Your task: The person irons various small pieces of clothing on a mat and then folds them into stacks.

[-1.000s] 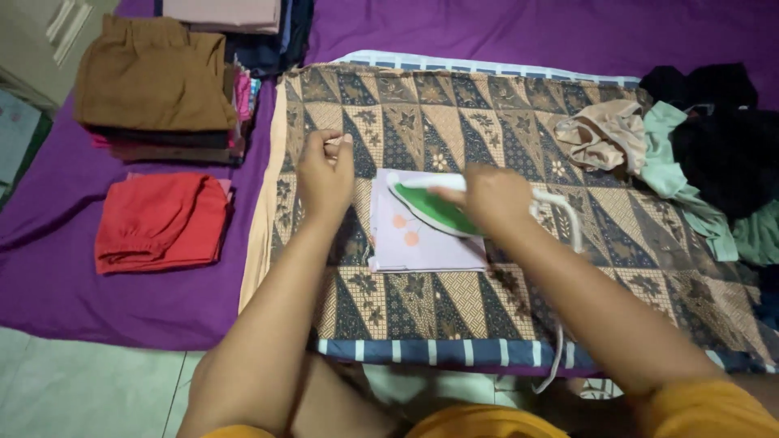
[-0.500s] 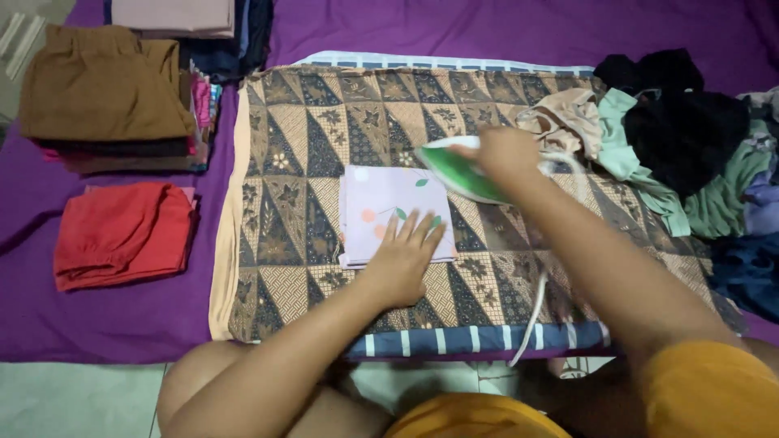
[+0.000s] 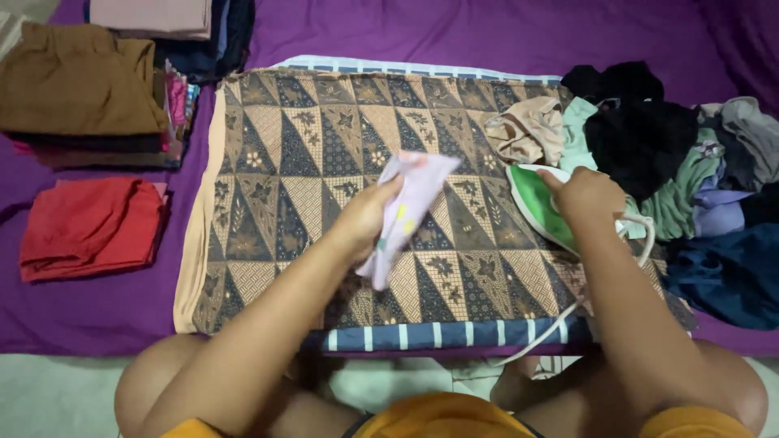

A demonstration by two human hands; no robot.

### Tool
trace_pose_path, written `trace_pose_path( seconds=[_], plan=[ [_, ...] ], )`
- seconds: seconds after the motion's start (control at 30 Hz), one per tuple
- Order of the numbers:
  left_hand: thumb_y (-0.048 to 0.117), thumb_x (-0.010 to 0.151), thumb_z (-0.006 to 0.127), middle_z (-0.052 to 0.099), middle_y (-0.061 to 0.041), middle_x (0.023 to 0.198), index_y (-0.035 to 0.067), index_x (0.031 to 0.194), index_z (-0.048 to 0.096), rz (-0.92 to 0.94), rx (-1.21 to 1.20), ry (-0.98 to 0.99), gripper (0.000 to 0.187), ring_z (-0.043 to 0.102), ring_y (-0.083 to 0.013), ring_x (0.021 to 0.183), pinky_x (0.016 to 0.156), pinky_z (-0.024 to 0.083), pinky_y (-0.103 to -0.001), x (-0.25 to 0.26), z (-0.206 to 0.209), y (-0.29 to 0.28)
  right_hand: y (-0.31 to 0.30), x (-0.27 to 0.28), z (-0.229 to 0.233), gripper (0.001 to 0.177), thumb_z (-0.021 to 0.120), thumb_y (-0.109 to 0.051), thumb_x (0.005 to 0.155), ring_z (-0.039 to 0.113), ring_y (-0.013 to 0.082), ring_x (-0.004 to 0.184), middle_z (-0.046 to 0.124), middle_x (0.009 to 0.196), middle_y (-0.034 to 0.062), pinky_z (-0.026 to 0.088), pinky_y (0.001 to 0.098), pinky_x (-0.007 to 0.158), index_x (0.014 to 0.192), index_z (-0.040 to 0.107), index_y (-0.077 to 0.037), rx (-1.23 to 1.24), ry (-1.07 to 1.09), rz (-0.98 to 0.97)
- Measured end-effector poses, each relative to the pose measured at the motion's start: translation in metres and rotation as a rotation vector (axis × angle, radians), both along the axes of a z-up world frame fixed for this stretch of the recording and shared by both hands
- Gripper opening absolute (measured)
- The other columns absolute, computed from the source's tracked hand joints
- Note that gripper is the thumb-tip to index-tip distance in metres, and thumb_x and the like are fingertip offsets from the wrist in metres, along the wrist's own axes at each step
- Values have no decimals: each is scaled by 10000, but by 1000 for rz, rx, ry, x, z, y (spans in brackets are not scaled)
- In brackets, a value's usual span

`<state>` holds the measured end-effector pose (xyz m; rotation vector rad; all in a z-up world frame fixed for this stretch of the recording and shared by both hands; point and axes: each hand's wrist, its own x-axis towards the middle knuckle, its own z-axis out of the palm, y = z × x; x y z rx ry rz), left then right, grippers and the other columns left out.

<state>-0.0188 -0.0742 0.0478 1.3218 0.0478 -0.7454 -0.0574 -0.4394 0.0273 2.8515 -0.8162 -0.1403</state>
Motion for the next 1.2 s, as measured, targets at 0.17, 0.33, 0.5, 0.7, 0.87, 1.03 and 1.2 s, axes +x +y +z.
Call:
trace_pose_path(
  seconds=[0.17,0.33,0.5,0.7,0.87,1.03,1.2],
  plan=[
    [366,1019,590,659,-302,1266,-40,1371,573,99,-646,343,538,685,-417,1123,981,543,-581,3,-8,-34,6,1,5,912,374,-834,1012,738,432,1001,770,1031,233,567,564,744,1112,748,-8,39,-37,-15],
    [333,1003,562,521,-250,1466,-15,1474,453,324,-630,424,596,532,-368,1344,1107,441,-529,-1,-48,-38,-1,4,-2,894,393,-821,1012,731,434,1015,765,1027,222,553,546,798,1095,752,-7,43,-68,11],
    [267,796,794,692,-80,1149,86,1301,633,325,175,155,560,692,-271,1111,912,580,-417,-8,-103,-8,7,3,7,898,372,-830,1013,743,412,1000,773,1019,201,559,540,798,1094,752,-21,21,-29,3],
    [126,762,828,743,-243,920,-86,1146,667,0,508,47,467,771,-320,738,600,660,-364,-62,-52,9,61,2,61,833,498,-790,974,721,459,1019,766,976,245,550,544,825,1065,771,-8,196,-88,134],
    [61,817,765,753,-272,807,-129,958,701,54,345,135,245,772,-298,657,573,658,-335,-71,-90,12,169,15,56,758,573,-758,891,737,410,1002,765,953,206,574,508,845,1062,756,-42,335,-34,364],
    [30,829,728,747,-289,844,-139,996,680,80,371,160,242,773,-313,693,584,670,-356,-69,-103,11,232,59,3,721,519,-752,919,765,365,845,760,834,157,589,500,744,940,734,-64,325,-169,552],
    [41,838,719,749,-275,843,-137,1002,672,72,366,156,246,774,-282,701,603,667,-332,-72,-86,12,249,82,14,720,540,-761,905,767,361,826,758,814,152,591,501,719,923,729,-66,268,-196,582]
  ],
)
